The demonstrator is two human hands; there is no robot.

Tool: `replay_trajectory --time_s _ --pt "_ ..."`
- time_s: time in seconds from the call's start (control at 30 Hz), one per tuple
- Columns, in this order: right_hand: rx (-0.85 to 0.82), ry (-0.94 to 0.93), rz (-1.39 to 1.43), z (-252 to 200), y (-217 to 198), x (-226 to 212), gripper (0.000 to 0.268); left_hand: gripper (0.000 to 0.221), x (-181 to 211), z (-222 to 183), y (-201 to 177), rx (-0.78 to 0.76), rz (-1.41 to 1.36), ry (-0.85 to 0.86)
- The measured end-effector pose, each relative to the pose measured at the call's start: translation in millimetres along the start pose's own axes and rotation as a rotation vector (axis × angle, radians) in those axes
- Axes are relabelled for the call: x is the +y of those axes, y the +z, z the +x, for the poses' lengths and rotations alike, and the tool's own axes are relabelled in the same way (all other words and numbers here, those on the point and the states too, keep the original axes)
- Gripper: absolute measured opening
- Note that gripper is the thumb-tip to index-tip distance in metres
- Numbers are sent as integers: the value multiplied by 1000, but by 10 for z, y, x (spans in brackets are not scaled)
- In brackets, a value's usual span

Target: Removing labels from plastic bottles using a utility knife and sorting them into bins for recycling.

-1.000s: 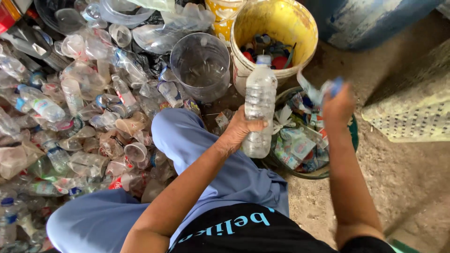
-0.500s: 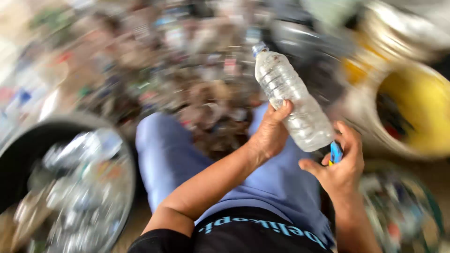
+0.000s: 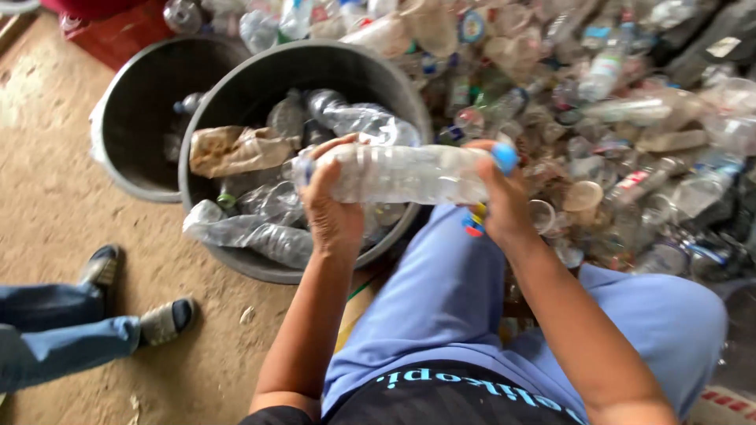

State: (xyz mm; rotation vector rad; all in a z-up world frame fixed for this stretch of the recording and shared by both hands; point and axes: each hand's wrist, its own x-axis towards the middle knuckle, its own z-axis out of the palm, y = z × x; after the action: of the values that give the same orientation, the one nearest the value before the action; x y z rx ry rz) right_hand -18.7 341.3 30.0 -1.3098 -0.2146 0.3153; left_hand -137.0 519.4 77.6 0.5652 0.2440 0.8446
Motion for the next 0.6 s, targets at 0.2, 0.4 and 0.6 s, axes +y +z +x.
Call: replay_trajectory --time_s 0.2,0.4,0.6 --pt "-193 559 -144 875 1038 1238 40 31 182 157 -477 -251 691 731" --pt "-942 87 -731 1046 2049 649 43 24 235 405 -819 -1155 1570 997" --pt "-1060 -565 -1116 810 2538 1182 13 19 20 813 -1412 -1747 1404 526"
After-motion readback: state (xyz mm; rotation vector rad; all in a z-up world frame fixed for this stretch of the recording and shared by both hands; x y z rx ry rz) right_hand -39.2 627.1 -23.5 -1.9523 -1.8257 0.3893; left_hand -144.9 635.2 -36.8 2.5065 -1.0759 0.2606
